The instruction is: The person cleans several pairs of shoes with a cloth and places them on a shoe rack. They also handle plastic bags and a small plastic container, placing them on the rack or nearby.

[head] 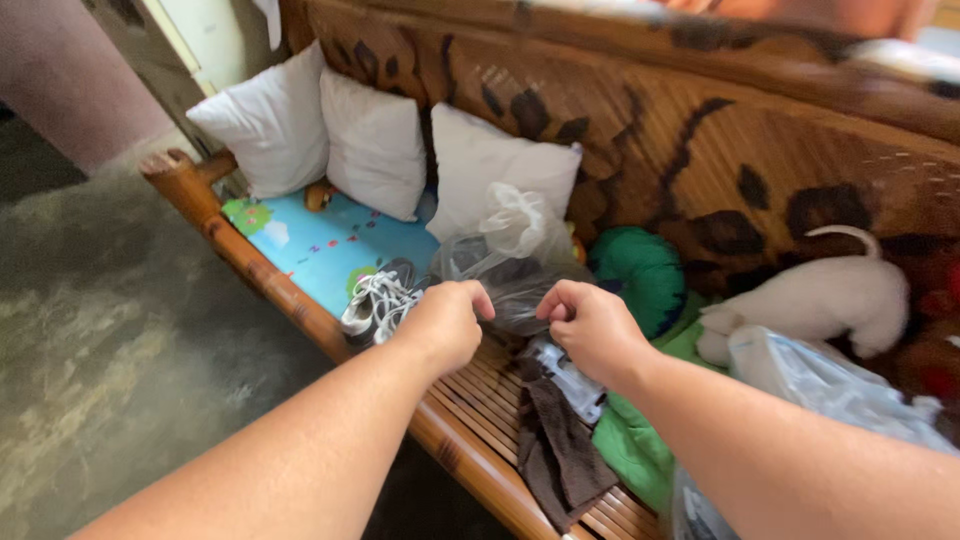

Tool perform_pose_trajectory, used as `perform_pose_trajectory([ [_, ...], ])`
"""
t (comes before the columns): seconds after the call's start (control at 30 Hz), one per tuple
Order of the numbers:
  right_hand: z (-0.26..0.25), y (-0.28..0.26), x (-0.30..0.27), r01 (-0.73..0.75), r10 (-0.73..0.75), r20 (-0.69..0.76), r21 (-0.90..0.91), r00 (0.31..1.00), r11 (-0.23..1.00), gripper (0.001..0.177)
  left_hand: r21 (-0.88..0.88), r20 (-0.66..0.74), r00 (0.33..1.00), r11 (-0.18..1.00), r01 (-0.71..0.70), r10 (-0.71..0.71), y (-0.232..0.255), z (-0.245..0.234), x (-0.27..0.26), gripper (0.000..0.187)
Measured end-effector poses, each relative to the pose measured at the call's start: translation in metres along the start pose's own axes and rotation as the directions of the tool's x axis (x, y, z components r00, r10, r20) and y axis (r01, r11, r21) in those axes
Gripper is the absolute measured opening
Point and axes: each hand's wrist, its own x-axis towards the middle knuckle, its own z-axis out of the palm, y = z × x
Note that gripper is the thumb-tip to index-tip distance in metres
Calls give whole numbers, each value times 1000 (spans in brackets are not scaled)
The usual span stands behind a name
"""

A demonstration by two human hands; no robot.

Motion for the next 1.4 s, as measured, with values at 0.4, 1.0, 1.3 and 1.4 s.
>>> perform_pose_trajectory([
  [0.4,103,-13,103,-167,172,87,-61,981,984,18,-14,124,992,1000,12,-10,-132,-25,104,24],
  [1.0,301,10,149,-56,361,576,-478,733,877,49,377,635,724,926,14,-269,-337,34,196,43],
  [1.3,349,77,155,-63,370,588,-475,720,878,52,351,697,691,932,-95,-192,-357,33,191,46],
  [1.4,336,66,162,-14,326,543,-500,774,866,35,388,724,680,885,-258,-118,-359,41,199,37],
])
